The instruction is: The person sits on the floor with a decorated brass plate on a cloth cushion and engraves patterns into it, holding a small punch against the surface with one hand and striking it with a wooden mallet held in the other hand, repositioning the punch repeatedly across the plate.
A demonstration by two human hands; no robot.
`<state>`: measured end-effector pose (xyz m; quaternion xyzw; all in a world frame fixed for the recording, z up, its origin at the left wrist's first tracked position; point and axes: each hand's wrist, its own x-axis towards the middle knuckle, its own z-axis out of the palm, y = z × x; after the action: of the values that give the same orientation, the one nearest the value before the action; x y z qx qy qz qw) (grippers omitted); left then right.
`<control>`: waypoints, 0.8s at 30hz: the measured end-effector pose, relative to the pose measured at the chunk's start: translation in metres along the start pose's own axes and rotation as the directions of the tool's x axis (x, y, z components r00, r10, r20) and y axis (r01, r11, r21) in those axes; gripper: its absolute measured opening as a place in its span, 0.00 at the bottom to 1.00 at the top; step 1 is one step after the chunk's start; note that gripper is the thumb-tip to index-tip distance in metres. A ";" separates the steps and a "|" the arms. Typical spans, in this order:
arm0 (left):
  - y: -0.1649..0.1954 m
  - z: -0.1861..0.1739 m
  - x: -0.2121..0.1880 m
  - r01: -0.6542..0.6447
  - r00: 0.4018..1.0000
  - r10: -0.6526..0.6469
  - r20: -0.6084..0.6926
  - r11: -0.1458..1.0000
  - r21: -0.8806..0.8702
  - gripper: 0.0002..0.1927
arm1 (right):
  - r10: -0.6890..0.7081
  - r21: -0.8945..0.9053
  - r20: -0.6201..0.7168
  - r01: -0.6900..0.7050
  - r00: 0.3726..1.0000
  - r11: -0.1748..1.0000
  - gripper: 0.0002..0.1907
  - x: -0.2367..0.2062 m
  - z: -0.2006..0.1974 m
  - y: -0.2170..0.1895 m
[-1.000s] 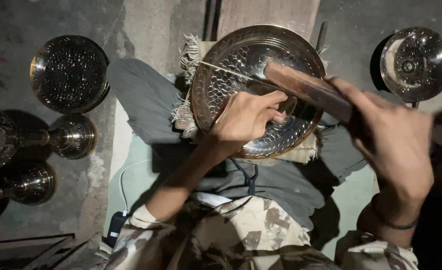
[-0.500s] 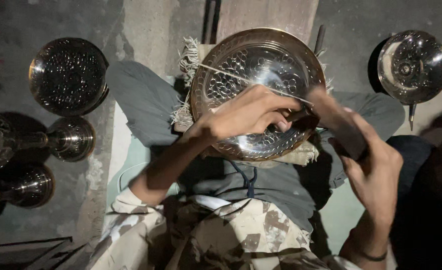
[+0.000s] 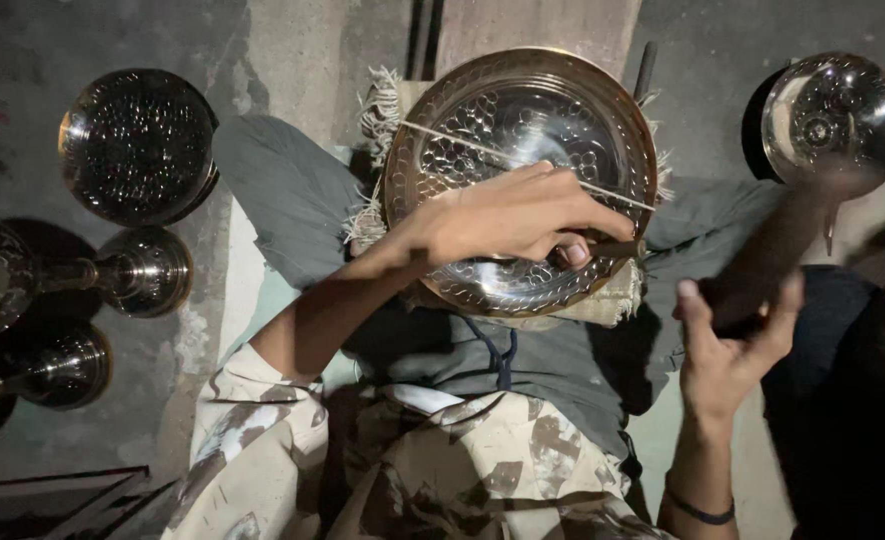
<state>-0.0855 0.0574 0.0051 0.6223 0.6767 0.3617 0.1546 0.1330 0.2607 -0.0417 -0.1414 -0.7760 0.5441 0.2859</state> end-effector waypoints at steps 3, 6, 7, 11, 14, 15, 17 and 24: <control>0.001 -0.001 -0.002 0.056 0.998 -0.056 0.042 0.998 0.004 0.34 | -0.066 -0.036 0.023 0.066 0.998 0.997 0.40 -0.004 0.002 0.005; 0.009 -0.003 -0.002 0.114 0.987 -0.119 0.111 0.992 0.051 0.25 | -0.317 -0.434 0.287 0.418 0.904 0.798 0.47 -0.001 0.001 0.001; 0.012 -0.003 -0.004 0.131 0.986 -0.134 0.097 0.991 0.032 0.26 | -0.233 -0.282 0.191 0.281 0.953 0.917 0.45 0.001 0.002 -0.002; 0.021 -0.002 -0.011 0.260 0.964 -0.258 0.061 0.965 -0.042 0.26 | -0.135 -0.277 0.232 0.198 0.963 0.940 0.40 0.017 0.006 -0.027; 0.019 0.003 -0.013 0.242 0.967 -0.242 -0.080 0.970 -0.010 0.29 | 0.017 -0.068 0.166 -0.006 0.986 0.998 0.38 0.034 0.013 -0.052; 0.019 0.006 -0.014 0.216 0.966 -0.212 -0.147 0.976 0.014 0.32 | 0.141 0.136 0.121 -0.157 0.983 0.978 0.38 0.041 0.014 -0.059; 0.018 0.011 -0.017 0.248 0.948 -0.240 -0.210 0.969 0.011 0.29 | 0.010 -0.416 0.397 0.170 0.918 0.893 0.41 0.058 0.003 -0.075; 0.033 0.026 -0.048 0.205 0.792 -0.220 -0.569 0.974 -0.092 0.16 | 0.227 -0.047 0.212 -0.222 0.950 0.974 0.44 0.091 0.022 -0.088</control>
<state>-0.0359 0.0175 -0.0017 0.4019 0.7524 0.5218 -0.0093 0.0555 0.2601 0.0605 -0.1720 -0.7875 0.5763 0.1343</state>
